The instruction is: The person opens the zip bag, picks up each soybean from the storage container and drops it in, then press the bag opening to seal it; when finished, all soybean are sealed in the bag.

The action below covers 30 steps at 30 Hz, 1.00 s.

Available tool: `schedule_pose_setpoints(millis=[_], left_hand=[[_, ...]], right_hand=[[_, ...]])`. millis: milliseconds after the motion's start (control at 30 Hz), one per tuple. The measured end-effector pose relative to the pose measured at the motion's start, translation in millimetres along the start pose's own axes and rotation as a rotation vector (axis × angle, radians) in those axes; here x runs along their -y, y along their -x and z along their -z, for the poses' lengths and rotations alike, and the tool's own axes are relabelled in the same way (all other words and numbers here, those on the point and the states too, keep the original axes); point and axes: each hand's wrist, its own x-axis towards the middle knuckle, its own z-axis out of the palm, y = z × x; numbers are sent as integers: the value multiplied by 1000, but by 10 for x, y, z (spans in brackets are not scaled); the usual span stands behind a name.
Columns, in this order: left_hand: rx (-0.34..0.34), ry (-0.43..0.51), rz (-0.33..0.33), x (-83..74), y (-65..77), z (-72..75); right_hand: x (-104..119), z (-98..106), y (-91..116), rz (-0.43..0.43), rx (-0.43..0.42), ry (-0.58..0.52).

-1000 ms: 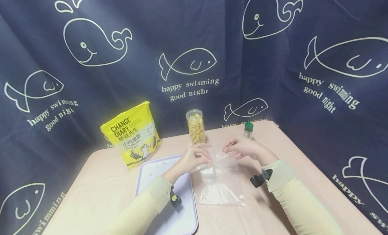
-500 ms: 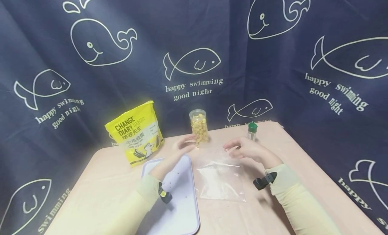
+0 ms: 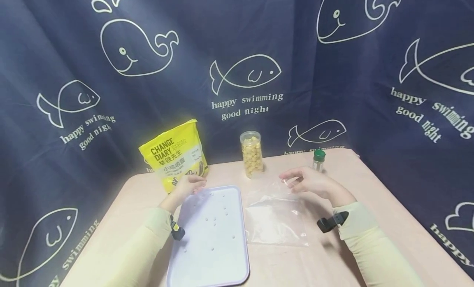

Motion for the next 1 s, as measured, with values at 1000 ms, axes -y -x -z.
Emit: schedule_pose_setpoints(millis=[1000], left_hand=[[5,-184,-29,348,39,-83]], right_hand=[[29,-9,-36,17,6,2]])
